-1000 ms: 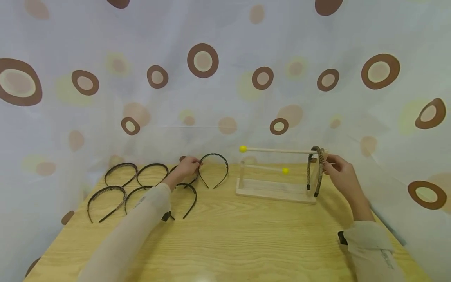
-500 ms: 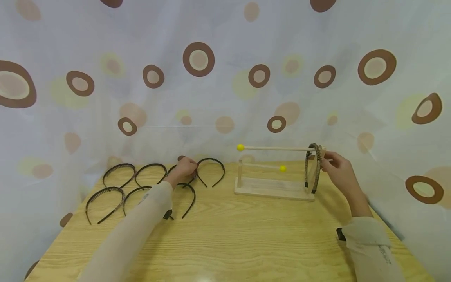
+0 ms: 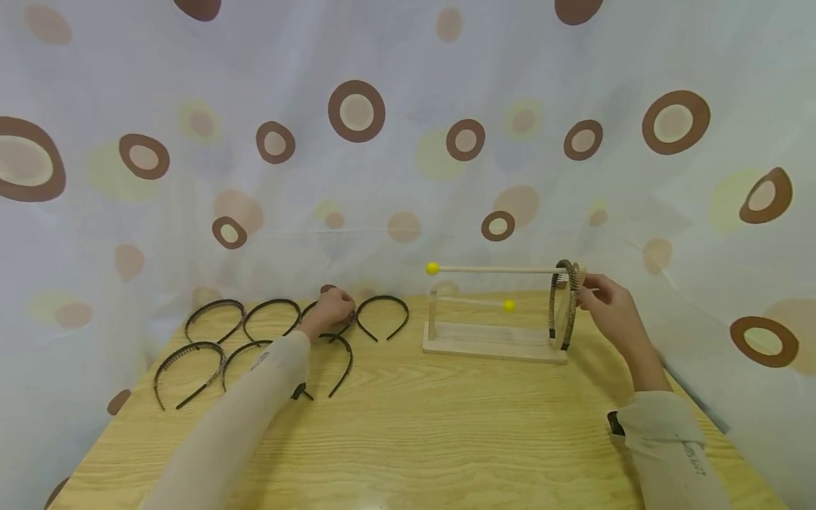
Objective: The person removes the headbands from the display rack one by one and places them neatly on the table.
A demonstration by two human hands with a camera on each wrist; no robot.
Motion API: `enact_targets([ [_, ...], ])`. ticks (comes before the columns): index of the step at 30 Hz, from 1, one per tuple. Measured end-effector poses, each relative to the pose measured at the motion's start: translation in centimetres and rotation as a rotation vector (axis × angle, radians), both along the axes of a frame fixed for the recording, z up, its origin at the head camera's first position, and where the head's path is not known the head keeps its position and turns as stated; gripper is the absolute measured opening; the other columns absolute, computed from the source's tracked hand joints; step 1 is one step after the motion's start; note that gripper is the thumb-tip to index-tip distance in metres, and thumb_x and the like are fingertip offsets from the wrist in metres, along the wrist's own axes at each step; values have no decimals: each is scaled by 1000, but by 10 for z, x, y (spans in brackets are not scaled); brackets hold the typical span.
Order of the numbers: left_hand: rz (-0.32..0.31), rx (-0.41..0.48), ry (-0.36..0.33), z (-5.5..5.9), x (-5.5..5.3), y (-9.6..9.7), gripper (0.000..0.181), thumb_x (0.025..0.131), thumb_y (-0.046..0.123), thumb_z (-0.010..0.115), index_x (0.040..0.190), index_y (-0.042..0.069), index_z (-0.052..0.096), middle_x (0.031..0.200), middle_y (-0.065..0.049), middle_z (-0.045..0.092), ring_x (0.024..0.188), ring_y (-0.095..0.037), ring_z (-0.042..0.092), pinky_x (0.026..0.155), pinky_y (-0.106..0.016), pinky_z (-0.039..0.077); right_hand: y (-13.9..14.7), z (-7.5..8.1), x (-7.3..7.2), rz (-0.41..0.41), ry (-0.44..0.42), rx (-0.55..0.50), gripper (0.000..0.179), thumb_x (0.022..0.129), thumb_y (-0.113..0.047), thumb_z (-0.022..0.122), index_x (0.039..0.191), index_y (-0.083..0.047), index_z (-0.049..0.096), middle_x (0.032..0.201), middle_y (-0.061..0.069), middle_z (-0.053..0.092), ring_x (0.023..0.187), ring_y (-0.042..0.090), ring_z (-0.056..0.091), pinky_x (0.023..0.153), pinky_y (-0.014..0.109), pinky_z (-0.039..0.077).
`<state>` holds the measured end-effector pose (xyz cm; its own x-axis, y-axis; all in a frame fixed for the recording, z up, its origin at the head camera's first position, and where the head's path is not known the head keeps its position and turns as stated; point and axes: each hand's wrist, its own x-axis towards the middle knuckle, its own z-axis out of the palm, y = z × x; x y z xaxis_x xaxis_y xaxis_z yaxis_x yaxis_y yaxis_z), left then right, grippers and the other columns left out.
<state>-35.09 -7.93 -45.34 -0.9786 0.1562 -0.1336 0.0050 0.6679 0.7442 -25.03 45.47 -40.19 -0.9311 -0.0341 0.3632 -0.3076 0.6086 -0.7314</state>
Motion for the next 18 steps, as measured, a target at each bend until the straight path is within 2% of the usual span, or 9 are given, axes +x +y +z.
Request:
enact_targets([
  [2,1,-2,11,4,4,0,32,106,12,45,123,-7,65,71,-10,61,55,-16,44,61,-33,44,0,0,0,-1,-1,0,53,109,-38,45,147,-1,49,126,19,58,103,29,59,81,17,48],
  [4,-2,-34,40,10,8,3,35,106,14,45,130,-7,61,90,-14,66,65,-18,54,68,-36,49,0,1,1,-2,-5,-1,53,109,-39,45,147,-1,50,126,19,58,104,32,59,82,17,48],
  [6,-5,-63,81,17,12,7,38,107,18,46,134,-6,59,104,-18,66,75,-21,61,73,-39,52,0,1,1,-1,-8,-2,54,109,-39,45,147,-1,49,126,19,58,104,33,59,82,18,48],
  [8,-25,-96,131,25,16,16,38,107,20,48,134,-5,58,112,-17,65,80,-23,65,72,-38,54,0,0,0,-5,-11,1,55,109,-40,45,147,-1,49,126,19,58,104,32,59,82,18,48],
  [11,-98,-71,180,38,29,36,36,106,21,52,130,-3,63,114,-17,67,86,-27,69,70,-36,56,0,-1,-1,-6,-13,5,56,109,-41,45,148,-1,49,127,19,58,103,28,59,82,20,49],
  [14,-217,-29,205,51,44,61,34,105,23,54,127,-1,65,111,-15,69,89,-28,71,71,-36,58,0,-1,-1,-10,-10,8,56,109,-41,45,148,-1,49,126,19,59,101,25,60,82,20,49],
  [18,-331,-13,222,66,58,96,34,106,29,55,126,3,66,106,-10,70,85,-22,69,70,-34,57,0,0,0,-8,-10,5,55,109,-41,45,148,-2,49,125,19,59,101,24,59,82,19,49],
])
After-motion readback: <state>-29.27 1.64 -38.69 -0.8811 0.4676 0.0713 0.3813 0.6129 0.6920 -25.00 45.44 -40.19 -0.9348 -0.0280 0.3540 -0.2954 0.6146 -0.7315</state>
